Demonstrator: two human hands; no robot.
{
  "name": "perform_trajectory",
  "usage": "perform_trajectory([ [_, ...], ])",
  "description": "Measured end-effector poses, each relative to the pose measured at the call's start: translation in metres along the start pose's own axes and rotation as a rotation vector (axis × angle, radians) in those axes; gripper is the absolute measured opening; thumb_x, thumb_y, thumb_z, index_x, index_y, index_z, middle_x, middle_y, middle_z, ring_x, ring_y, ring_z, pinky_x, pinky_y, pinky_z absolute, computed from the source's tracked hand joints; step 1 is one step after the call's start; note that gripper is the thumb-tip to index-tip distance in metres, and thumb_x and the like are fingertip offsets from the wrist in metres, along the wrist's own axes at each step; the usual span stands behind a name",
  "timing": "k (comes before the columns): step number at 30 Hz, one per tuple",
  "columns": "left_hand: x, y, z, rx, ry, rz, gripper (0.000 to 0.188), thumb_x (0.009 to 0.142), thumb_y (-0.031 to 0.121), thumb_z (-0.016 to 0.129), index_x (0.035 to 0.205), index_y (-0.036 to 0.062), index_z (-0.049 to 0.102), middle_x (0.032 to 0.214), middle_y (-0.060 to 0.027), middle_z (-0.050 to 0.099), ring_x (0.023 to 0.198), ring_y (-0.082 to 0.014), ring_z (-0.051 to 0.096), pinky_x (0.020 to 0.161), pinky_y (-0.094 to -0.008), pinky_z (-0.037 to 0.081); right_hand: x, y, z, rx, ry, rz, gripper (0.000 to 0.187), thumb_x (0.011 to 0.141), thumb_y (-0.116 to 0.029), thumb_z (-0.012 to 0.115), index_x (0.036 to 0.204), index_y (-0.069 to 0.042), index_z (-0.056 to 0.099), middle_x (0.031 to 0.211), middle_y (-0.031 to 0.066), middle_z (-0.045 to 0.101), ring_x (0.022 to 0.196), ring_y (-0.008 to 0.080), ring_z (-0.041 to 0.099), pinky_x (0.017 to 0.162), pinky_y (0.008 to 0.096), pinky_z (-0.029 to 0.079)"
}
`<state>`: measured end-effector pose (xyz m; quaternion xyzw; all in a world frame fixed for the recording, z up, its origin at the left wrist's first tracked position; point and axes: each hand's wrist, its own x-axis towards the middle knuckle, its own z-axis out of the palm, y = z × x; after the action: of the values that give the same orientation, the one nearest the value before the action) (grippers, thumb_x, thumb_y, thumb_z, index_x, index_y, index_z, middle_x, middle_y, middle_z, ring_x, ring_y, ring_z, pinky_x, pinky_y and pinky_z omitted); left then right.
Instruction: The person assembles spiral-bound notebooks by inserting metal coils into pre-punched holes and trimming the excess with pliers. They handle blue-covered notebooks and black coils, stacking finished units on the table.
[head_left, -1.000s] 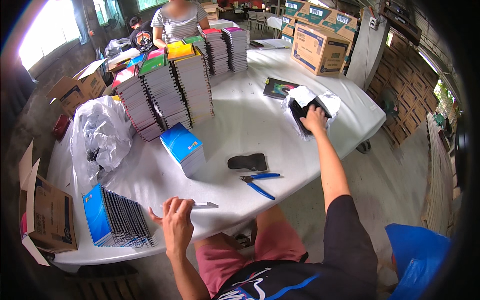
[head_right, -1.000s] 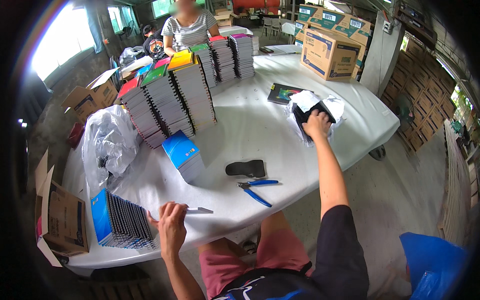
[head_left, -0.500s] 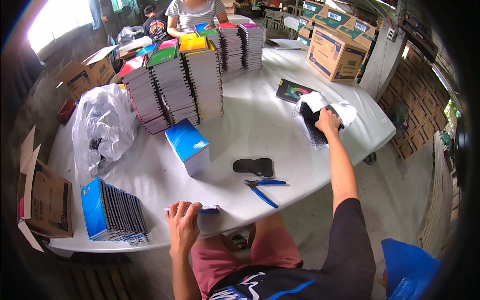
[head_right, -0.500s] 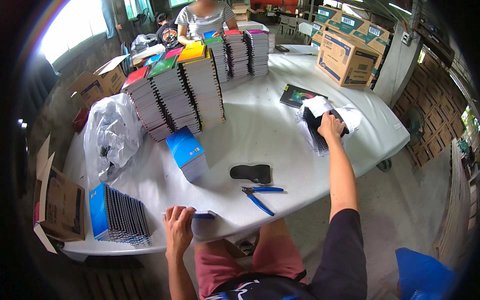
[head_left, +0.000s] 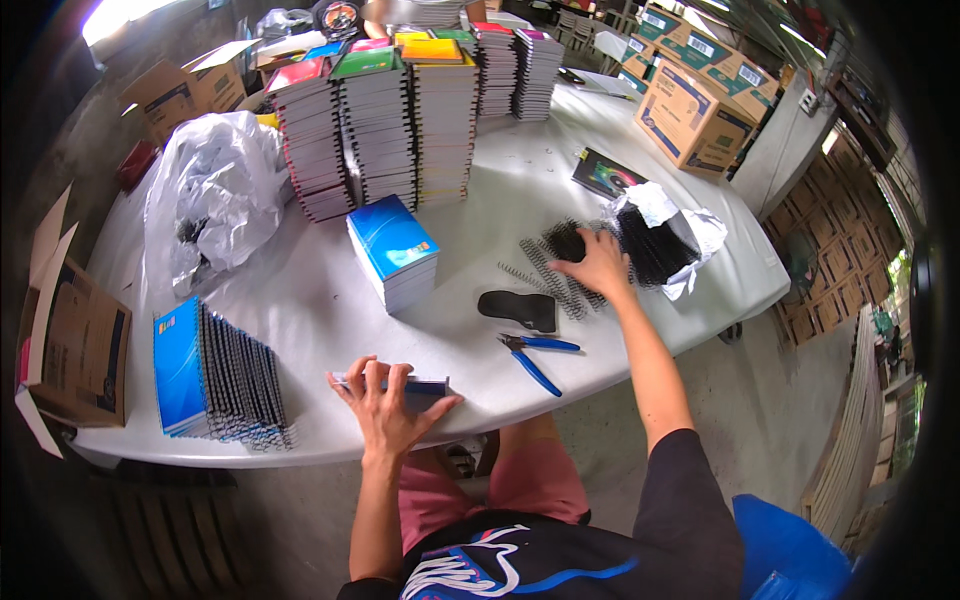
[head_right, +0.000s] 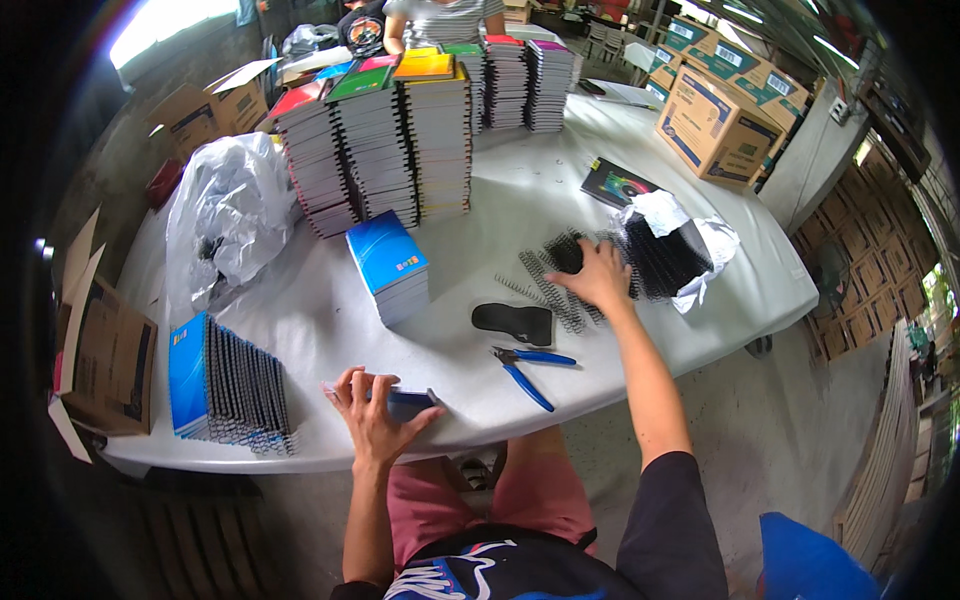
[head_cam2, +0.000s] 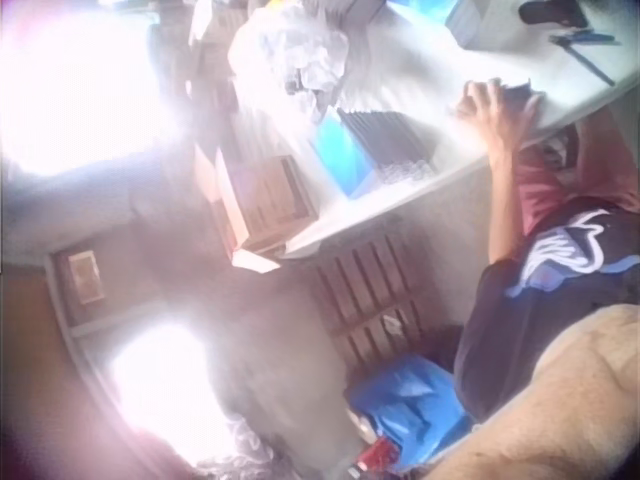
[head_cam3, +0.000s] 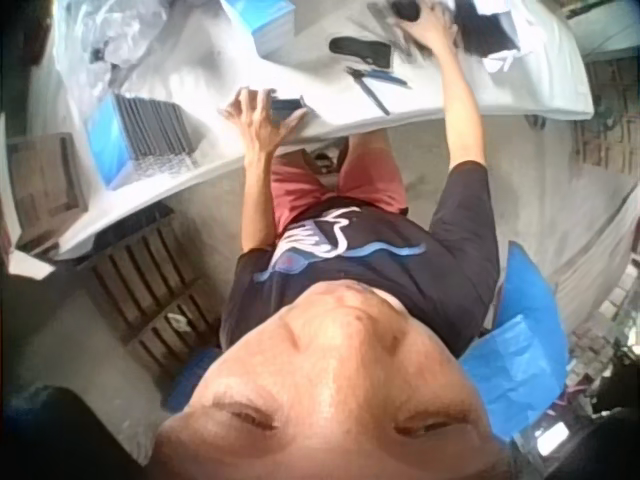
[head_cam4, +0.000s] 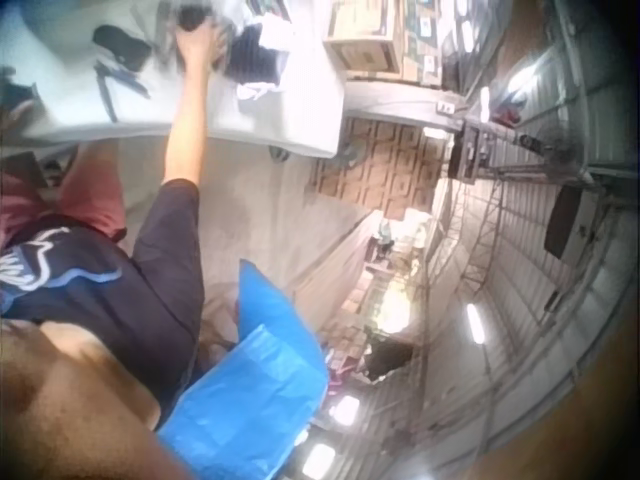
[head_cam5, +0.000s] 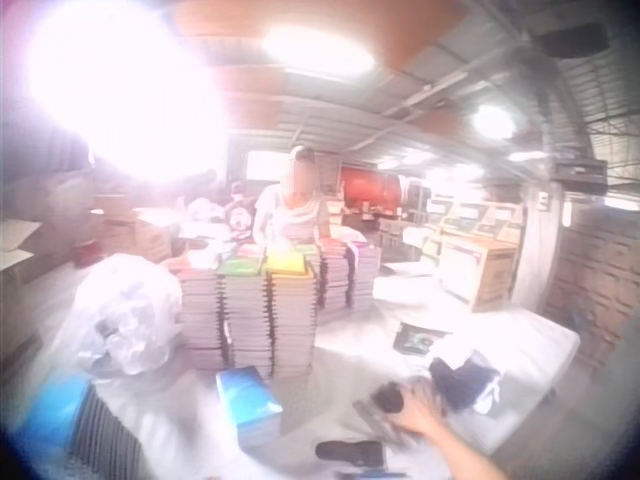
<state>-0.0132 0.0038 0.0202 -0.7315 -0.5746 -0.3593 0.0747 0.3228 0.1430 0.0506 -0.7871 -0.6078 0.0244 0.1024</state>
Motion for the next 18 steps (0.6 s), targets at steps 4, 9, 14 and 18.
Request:
perform_trajectory([
  [4, 0.001, 0.006, 0.020, 0.028, 0.149, -0.058, 0.057, 0.049, 0.052, 0.080, 0.073, 0.0106, 0.048, 0.092, -0.0094, 0.045, 0.101, -0.0299, 0.041, 0.086, -0.0498, 0.027, -0.008, -0.031, 0.033, -0.117, 0.103, -0.061, 0.083, 0.066, -0.055, 0.070, 0.132, -0.012, 0.044, 0.134, 0.0185, 0.035, 0.124, 0.0367, 0.034, 0.097, 0.0590, 0.028],
  [9, -0.001, 0.006, 0.020, 0.075, 0.113, -0.100, 0.045, 0.051, 0.044, 0.076, 0.074, 0.0133, 0.053, 0.100, -0.0049, 0.047, 0.102, -0.0283, 0.041, 0.087, -0.0522, 0.026, 0.002, -0.044, 0.059, -0.144, 0.193, -0.319, 0.023, 0.076, -0.014, 0.059, 0.098, -0.007, 0.063, 0.101, 0.0116, 0.055, 0.101, 0.0279, 0.054, 0.081, 0.0435, 0.045],
  [14, -0.001, 0.006, 0.017, 0.027, 0.156, -0.063, 0.041, 0.052, 0.045, 0.076, 0.071, 0.0144, 0.056, 0.097, -0.0017, 0.050, 0.103, -0.0274, 0.041, 0.086, -0.0571, 0.026, 0.009, -0.016, 0.051, -0.340, 0.314, -0.338, 0.022, 0.079, -0.011, 0.055, 0.099, -0.008, 0.063, 0.108, 0.0133, 0.053, 0.102, 0.0311, 0.053, 0.082, 0.0466, 0.044],
  [18, 0.003, 0.002, 0.017, -0.026, 0.131, -0.059, 0.040, 0.055, 0.046, 0.075, 0.070, 0.0145, 0.056, 0.092, -0.0004, 0.050, 0.100, -0.0274, 0.043, 0.085, -0.0569, 0.028, 0.002, -0.010, 0.034, -0.101, 0.206, -0.273, 0.033, 0.076, -0.013, 0.064, 0.108, -0.010, 0.059, 0.109, 0.0131, 0.052, 0.102, 0.0327, 0.052, 0.084, 0.0459, 0.044],
])
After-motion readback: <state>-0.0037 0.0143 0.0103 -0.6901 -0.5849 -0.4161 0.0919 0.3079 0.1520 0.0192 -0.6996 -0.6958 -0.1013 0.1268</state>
